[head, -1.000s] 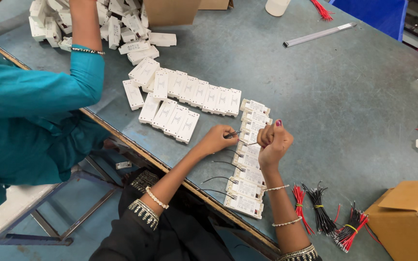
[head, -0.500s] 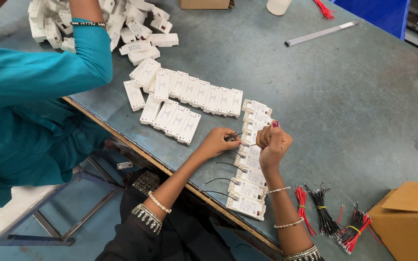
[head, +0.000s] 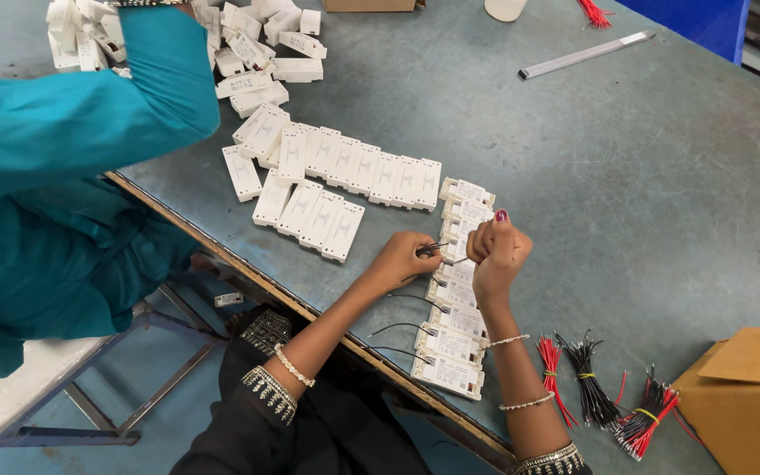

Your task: The person uses a yellow screwdriver to attach red and black wires to white electrical components arranged on a table. She repeatedly picks up components, inserts wires into terminals, and tightens screws to secure them.

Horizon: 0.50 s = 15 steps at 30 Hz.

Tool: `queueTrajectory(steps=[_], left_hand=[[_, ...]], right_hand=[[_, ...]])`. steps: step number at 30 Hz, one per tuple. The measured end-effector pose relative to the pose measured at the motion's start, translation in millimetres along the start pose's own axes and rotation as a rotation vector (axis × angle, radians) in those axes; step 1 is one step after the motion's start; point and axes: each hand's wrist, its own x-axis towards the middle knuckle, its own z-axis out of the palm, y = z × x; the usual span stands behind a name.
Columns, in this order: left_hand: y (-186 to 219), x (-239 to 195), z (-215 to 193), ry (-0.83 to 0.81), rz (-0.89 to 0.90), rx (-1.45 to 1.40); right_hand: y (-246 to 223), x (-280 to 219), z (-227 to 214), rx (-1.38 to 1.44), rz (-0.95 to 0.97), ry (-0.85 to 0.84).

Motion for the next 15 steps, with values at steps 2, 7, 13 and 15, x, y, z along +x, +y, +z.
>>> queueTrajectory(steps=[2, 7, 13, 15], left_hand=[[1.8, 0.4, 0.3, -0.005, 0.014, 0.028], [-2.9, 0.1, 2.6, -0.024, 0.018, 0.045], [-15.5, -1.0, 8.2, -0.033, 0.135, -0.113], [-17.0, -4.6, 8.4, 0.014, 0.171, -0.006]], right_hand=[[1.1, 0.6, 0.0, 0.002, -0.001, -0.004], [2.0, 1.1, 1.4, 0.0, -0.005, -0.012], [1.3, 2.2, -1.5, 0.014, -0.008, -0.022], [0.9, 3.1, -5.8, 0.036, -0.003, -0.019]])
